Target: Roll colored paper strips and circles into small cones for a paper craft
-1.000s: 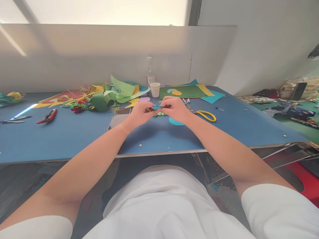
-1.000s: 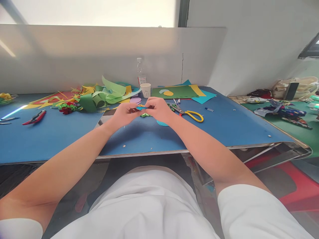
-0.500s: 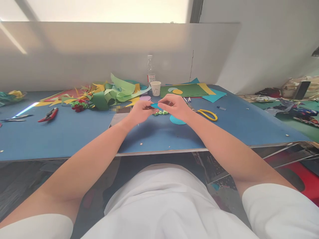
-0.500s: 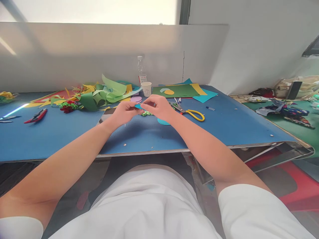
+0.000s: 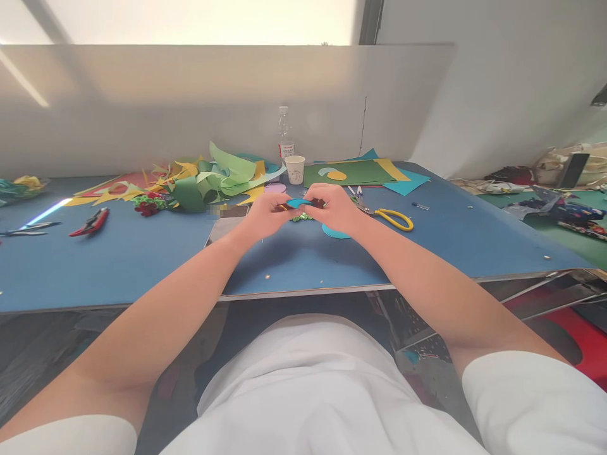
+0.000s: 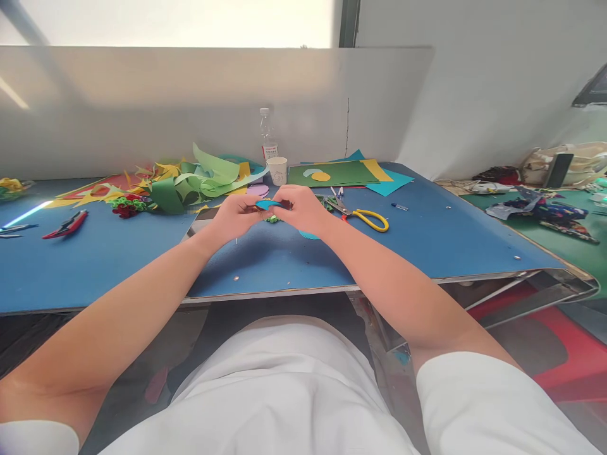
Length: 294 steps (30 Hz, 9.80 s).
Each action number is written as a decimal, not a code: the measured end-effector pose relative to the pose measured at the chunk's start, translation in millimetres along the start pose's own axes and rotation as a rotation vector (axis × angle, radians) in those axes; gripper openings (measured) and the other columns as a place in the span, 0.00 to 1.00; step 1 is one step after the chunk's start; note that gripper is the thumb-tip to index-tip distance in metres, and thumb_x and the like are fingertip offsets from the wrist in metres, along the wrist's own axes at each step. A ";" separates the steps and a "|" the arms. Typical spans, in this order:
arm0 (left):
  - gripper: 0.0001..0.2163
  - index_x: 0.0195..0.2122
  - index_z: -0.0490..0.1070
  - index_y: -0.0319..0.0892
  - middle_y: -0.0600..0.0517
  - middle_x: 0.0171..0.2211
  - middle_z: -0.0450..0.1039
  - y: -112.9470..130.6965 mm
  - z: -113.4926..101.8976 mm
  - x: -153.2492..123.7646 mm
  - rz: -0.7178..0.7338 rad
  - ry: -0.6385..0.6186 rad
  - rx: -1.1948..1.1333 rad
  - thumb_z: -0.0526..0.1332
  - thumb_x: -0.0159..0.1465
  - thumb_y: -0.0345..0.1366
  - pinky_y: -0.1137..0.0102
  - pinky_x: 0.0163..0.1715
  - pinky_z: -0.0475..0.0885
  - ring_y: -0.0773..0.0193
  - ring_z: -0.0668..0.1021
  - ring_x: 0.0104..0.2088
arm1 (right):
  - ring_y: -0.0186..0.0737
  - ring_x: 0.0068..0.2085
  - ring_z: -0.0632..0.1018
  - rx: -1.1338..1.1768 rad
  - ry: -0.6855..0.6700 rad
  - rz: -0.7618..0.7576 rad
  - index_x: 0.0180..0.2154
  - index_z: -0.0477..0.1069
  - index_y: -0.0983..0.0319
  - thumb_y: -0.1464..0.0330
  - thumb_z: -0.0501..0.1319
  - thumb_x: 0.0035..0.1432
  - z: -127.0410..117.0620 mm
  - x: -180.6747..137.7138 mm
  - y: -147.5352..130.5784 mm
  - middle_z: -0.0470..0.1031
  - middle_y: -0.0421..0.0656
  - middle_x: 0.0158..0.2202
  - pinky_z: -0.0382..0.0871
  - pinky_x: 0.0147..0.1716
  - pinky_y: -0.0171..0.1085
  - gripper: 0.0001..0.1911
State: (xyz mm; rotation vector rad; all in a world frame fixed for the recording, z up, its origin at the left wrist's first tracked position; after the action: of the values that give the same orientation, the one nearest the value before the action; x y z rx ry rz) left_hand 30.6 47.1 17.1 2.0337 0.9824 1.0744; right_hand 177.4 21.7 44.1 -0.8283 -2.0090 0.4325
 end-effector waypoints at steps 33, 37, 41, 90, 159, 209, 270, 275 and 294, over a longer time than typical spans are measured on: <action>0.12 0.29 0.85 0.45 0.52 0.24 0.73 -8.1 -5.1 1.6 -0.057 0.039 -0.007 0.73 0.60 0.48 0.66 0.25 0.56 0.67 0.66 0.24 | 0.35 0.29 0.60 -0.016 -0.032 0.108 0.28 0.68 0.60 0.63 0.64 0.65 -2.3 -0.5 13.1 0.62 0.37 0.25 0.53 0.31 0.39 0.14; 0.11 0.31 0.85 0.46 0.52 0.25 0.73 -3.8 -11.5 1.3 -0.019 0.097 -0.060 0.73 0.61 0.48 0.65 0.29 0.61 0.64 0.70 0.27 | 0.35 0.29 0.60 -0.027 -0.041 0.102 0.28 0.68 0.60 0.62 0.65 0.65 -3.0 0.1 14.4 0.63 0.37 0.25 0.53 0.30 0.39 0.15; 0.10 0.30 0.86 0.46 0.51 0.27 0.76 -9.5 -12.9 3.4 -0.038 0.091 -0.164 0.76 0.58 0.46 0.64 0.35 0.68 0.62 0.73 0.32 | 0.35 0.29 0.59 -0.023 -0.048 0.086 0.26 0.66 0.60 0.63 0.64 0.64 -2.5 0.1 10.2 0.62 0.36 0.25 0.52 0.31 0.39 0.15; 0.13 0.37 0.89 0.45 0.48 0.37 0.85 4.9 -4.6 -4.2 0.008 0.141 -0.416 0.82 0.52 0.41 0.60 0.43 0.80 0.56 0.85 0.40 | 0.33 0.27 0.61 0.184 -0.003 0.253 0.29 0.77 0.62 0.60 0.70 0.57 -0.3 -1.9 25.7 0.64 0.36 0.23 0.52 0.28 0.39 0.12; 0.06 0.36 0.82 0.43 0.52 0.34 0.78 9.4 -11.5 -1.0 0.122 0.144 0.073 0.70 0.57 0.35 0.65 0.34 0.71 0.65 0.74 0.32 | 0.36 0.28 0.70 0.295 0.261 0.201 0.27 0.77 0.59 0.69 0.70 0.56 -53.1 3.6 38.7 0.72 0.39 0.24 0.68 0.29 0.38 0.06; 0.22 0.40 0.80 0.45 0.47 0.42 0.82 -14.7 3.5 5.8 -0.110 0.015 -0.543 0.74 0.62 0.60 0.64 0.42 0.82 0.59 0.84 0.41 | 0.37 0.25 0.73 0.227 0.050 0.363 0.24 0.73 0.59 0.70 0.69 0.58 -6.9 -4.5 33.8 0.74 0.39 0.21 0.69 0.26 0.39 0.11; 0.13 0.35 0.84 0.44 0.52 0.32 0.78 -19.2 1.8 5.8 -0.042 0.009 -0.489 0.80 0.58 0.46 0.67 0.37 0.74 0.66 0.78 0.33 | 0.36 0.30 0.68 0.236 -0.057 0.158 0.27 0.70 0.60 0.49 0.69 0.66 3.2 -4.8 14.5 0.70 0.40 0.26 0.62 0.29 0.38 0.25; 0.13 0.35 0.84 0.44 0.52 0.31 0.77 -14.7 -0.5 4.6 -0.037 0.034 -0.475 0.80 0.58 0.47 0.65 0.39 0.74 0.66 0.77 0.33 | 0.35 0.29 0.66 0.171 -0.072 0.162 0.28 0.72 0.60 0.58 0.72 0.62 4.1 -3.9 19.2 0.69 0.38 0.26 0.58 0.28 0.38 0.17; 0.10 0.33 0.88 0.45 0.49 0.31 0.81 -13.1 3.2 1.7 -0.064 -0.035 -0.315 0.80 0.56 0.45 0.63 0.36 0.73 0.62 0.77 0.33 | 0.43 0.37 0.76 0.050 -0.072 0.025 0.40 0.77 0.58 0.60 0.68 0.67 2.7 -0.7 9.7 0.79 0.44 0.38 0.67 0.34 0.41 0.09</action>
State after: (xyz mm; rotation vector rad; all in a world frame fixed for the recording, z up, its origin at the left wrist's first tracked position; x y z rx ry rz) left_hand 29.9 54.8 5.9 1.7487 0.7985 1.0805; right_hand 179.1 28.2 36.6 -0.8181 -2.0471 0.5309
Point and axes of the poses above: each hand's wrist, its own x-axis towards the middle knuckle, its own z-axis out of the palm, y = z × x, the point moved 9 cm from there along x, towards the middle knuckle
